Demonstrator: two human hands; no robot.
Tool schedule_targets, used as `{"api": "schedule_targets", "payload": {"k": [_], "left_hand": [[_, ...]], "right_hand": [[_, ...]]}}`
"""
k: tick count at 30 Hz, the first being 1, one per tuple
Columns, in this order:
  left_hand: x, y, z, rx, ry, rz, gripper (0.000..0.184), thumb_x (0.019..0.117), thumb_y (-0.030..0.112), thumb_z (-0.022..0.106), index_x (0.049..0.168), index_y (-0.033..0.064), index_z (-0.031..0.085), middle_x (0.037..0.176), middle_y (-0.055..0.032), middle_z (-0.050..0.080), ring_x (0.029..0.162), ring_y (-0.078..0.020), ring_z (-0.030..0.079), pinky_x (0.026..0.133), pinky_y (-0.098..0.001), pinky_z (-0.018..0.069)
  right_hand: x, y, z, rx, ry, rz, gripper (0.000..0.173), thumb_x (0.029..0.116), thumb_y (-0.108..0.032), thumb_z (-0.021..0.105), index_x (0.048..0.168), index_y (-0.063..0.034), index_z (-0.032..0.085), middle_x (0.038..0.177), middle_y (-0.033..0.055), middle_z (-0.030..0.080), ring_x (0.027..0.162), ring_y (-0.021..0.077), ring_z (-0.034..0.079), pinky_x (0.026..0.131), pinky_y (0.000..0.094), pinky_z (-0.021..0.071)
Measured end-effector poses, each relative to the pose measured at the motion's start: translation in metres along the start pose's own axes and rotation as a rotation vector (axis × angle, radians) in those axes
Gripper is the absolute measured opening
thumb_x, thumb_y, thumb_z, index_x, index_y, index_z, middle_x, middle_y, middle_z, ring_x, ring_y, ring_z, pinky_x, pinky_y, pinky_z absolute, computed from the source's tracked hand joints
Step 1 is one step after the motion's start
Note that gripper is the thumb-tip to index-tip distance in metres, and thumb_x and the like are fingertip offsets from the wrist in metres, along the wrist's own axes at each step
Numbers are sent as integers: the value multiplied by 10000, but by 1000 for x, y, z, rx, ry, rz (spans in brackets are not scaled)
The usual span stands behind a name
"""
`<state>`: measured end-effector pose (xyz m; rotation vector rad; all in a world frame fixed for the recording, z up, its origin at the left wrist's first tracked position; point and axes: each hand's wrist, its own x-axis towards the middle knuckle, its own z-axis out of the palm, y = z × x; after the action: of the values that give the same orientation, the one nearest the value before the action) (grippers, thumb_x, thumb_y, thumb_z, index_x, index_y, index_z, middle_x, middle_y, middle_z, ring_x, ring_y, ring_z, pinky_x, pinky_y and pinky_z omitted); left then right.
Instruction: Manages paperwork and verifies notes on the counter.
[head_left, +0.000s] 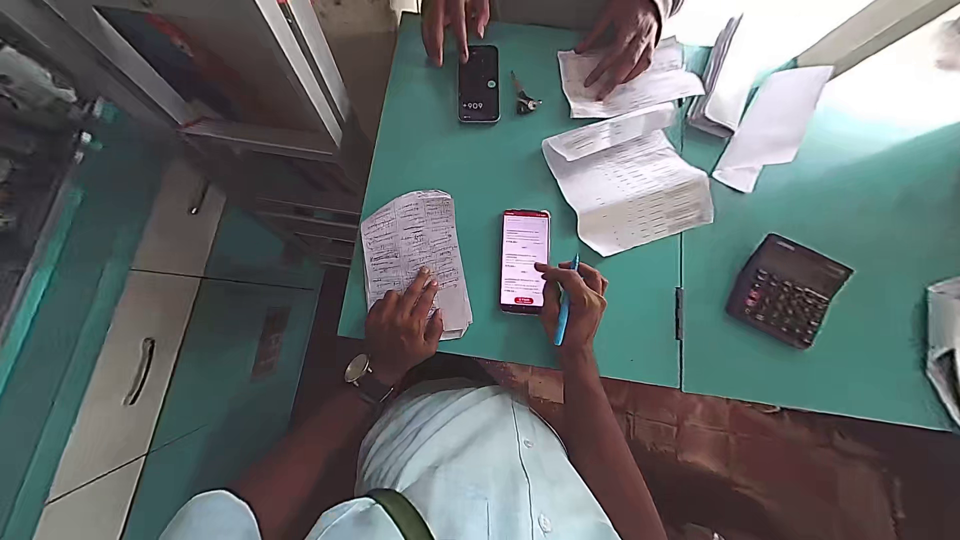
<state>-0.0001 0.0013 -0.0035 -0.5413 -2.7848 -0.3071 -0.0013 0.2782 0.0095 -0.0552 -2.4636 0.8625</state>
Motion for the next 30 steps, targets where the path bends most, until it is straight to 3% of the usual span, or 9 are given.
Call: {"api": "schedule_targets", "payload": {"k": [3, 6, 10, 13, 19, 23, 30], "left_hand": [[0, 1, 0, 20, -3, 1, 478, 989, 409, 429, 1316, 202, 709, 1464, 2, 606, 826, -233, 643, 682, -400, 473], [-2, 0, 3, 21, 9, 11, 480, 986, 398, 434, 1325, 189, 703, 1476, 0, 596, 818, -230, 647, 683, -398, 470], [-5, -2, 3, 34, 9, 3, 485, 983, 398, 434, 1334, 189, 695, 1499, 2, 575, 819, -234, 639, 675, -410, 461], [-3, 1, 5, 32, 19, 11, 493, 982, 406, 420, 1326, 185, 695, 1487, -8, 586, 841, -255, 647, 685, -429, 469], [-3, -1, 4, 28, 26, 10, 493, 977, 402, 418, 1311, 179, 703, 1481, -8, 591, 821, -262, 641, 670, -435, 457], [-1, -1, 4, 17, 21, 18, 492, 990, 405, 404, 1297, 174, 711, 1459, -20, 609, 838, -280, 653, 674, -440, 475], [-2, -2, 4, 0, 20, 29, 501, 998, 416, 390, 1314, 184, 701, 1428, -32, 631, 852, -298, 653, 653, -443, 470]], "right_hand": [[-2, 1, -1, 41, 63, -31, 266, 954, -70, 519, 971, -72, 785, 1009, 45, 783, 1067, 270, 658, 1036, 451, 403], [-2, 2, 0, 110, 115, -36, 239, 961, -70, 518, 859, -56, 734, 1050, 54, 786, 1090, 261, 665, 1032, 425, 413], [-3, 5, 2, 160, 124, -31, 217, 956, -66, 531, 860, -54, 725, 1052, 54, 784, 1077, 232, 673, 1019, 403, 435], [-4, 8, -2, 184, 130, -42, 207, 947, -55, 545, 933, -58, 751, 1055, 47, 776, 1081, 231, 661, 1033, 416, 439], [-3, 5, 1, 136, 122, -46, 202, 933, -72, 547, 915, -75, 748, 1031, 39, 779, 1052, 234, 664, 1016, 433, 431], [-1, 3, 2, 84, 112, -80, 161, 896, -124, 612, 874, -100, 769, 959, 33, 784, 1013, 236, 679, 985, 433, 443], [-1, 0, 3, -10, 37, -112, 191, 909, -125, 604, 902, -108, 794, 938, 23, 784, 1042, 267, 674, 1011, 472, 421]]}}
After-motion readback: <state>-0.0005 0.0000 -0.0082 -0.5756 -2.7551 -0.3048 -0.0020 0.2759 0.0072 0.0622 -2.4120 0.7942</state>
